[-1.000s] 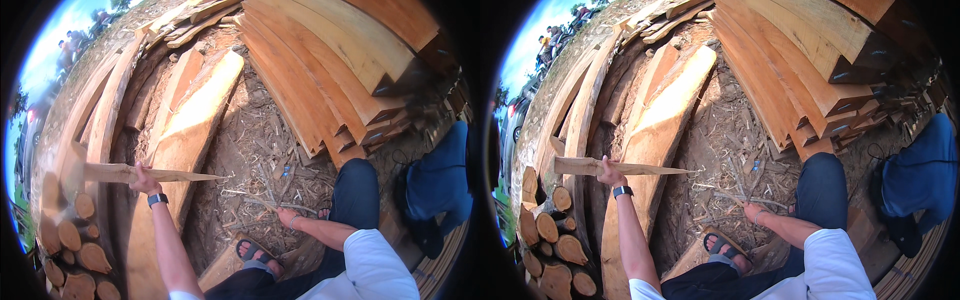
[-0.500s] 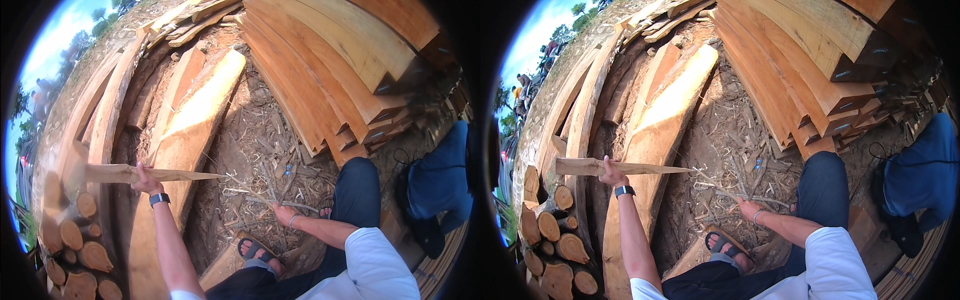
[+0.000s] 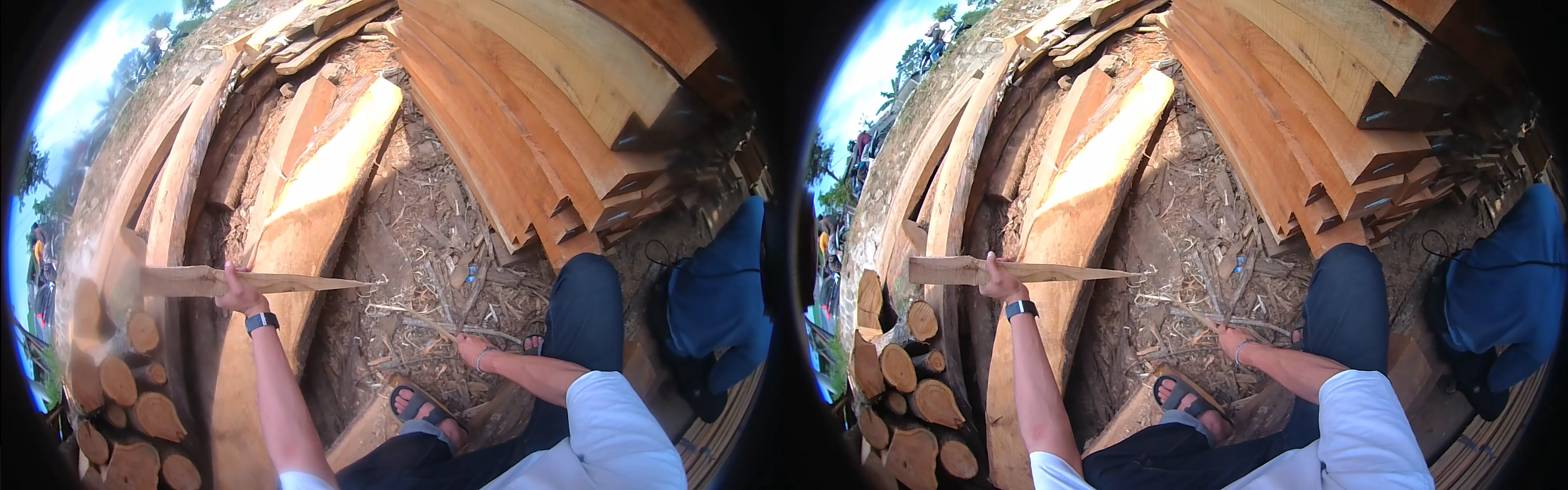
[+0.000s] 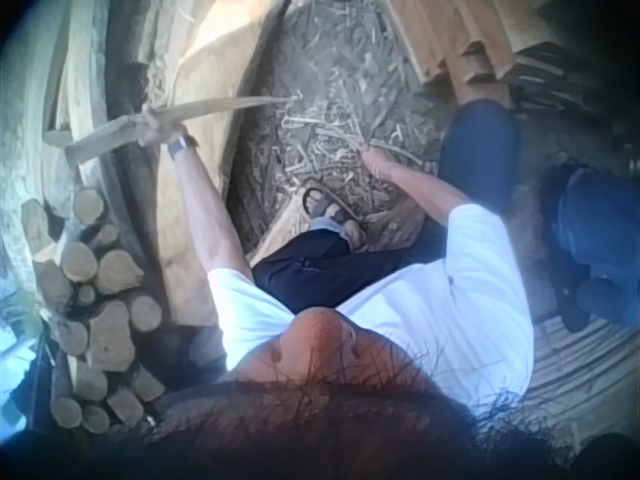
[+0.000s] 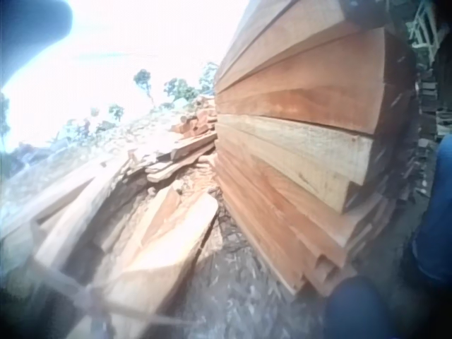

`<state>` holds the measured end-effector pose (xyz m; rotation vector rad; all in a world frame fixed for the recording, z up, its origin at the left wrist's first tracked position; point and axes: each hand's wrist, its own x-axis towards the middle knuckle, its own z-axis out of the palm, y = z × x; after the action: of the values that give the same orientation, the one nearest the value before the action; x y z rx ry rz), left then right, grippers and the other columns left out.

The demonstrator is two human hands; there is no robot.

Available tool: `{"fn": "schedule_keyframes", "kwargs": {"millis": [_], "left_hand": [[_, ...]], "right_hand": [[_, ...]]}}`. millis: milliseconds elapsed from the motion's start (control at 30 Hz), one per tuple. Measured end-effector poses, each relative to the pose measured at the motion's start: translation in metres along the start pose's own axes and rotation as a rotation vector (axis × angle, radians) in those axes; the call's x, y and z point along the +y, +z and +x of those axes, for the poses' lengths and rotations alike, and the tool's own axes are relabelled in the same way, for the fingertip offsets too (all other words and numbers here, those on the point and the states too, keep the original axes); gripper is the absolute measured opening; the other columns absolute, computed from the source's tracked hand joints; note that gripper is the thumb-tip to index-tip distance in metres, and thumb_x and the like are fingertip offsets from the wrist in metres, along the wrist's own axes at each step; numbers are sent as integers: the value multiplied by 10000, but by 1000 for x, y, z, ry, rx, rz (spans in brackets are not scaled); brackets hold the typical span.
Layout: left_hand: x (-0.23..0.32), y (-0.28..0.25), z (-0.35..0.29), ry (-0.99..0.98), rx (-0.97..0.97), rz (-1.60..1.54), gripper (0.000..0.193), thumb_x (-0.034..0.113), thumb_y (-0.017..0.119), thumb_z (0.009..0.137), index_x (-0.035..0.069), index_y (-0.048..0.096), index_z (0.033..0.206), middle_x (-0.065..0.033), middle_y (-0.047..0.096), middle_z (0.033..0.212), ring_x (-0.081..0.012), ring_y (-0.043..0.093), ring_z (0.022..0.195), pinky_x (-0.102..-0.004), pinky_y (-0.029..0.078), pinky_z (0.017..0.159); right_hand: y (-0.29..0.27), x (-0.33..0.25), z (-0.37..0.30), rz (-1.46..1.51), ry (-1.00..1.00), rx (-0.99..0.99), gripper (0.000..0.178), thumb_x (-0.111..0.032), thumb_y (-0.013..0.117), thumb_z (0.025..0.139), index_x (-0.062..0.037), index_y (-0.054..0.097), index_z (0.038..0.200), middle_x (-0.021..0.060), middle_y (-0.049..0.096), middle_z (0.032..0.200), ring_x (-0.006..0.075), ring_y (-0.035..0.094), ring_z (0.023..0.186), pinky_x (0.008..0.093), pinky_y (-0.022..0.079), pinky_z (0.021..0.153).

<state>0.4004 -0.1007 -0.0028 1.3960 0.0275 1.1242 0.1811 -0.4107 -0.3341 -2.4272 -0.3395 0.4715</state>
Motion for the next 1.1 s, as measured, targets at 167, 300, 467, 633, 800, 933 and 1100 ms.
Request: {"fn": "schedule_keyframes", "kwargs": {"millis": [167,300,467,633,800,933,1100], "left_hand": [[4,0,-4,-11,32,4,151,78,656,799,-20,574,717,-90,575,609,-171,570,511,-304,493,515],[5,2,-4,9,-11,64,144,70,664,793,-29,572,742,-92,583,631,-173,568,507,-305,501,515],[-1,-4,-1,-2,17,58,184,79,667,799,-70,564,836,-116,605,698,-183,589,521,-305,508,513],[0,4,-1,30,-43,47,227,78,669,797,-98,556,885,-134,612,724,-192,603,526,-300,517,493],[-1,-3,-2,16,-7,81,248,85,674,795,-108,549,888,-147,611,725,-195,606,519,-302,515,486],[2,2,-4,20,-10,98,265,101,681,792,-117,551,869,-151,608,716,-197,613,526,-305,514,485],[6,9,-5,50,-18,80,274,126,681,794,-116,565,849,-146,610,677,-198,616,521,-303,511,491]], "right_hand": [[-48,-49,4,55,91,-150,409,-57,430,873,76,368,1256,301,644,899,414,653,859,496,520,733],[-28,-28,2,27,151,-162,397,-57,437,871,75,364,1238,291,647,910,416,653,874,507,522,770],[-34,-48,3,2,155,-182,423,-64,457,871,70,351,1258,272,652,941,428,647,896,531,511,815],[-13,-26,5,6,196,-199,480,-50,465,860,67,329,1305,283,645,951,431,644,901,542,506,805],[-28,-39,-1,40,109,-66,277,-15,483,811,78,423,1065,299,634,799,444,645,786,512,516,690],[-39,-48,8,68,99,-54,314,-18,509,795,84,424,1079,304,636,808,439,648,793,501,522,698],[0,-19,5,-30,118,-108,357,-31,521,802,85,399,1117,309,634,821,441,647,794,526,518,694]]}}
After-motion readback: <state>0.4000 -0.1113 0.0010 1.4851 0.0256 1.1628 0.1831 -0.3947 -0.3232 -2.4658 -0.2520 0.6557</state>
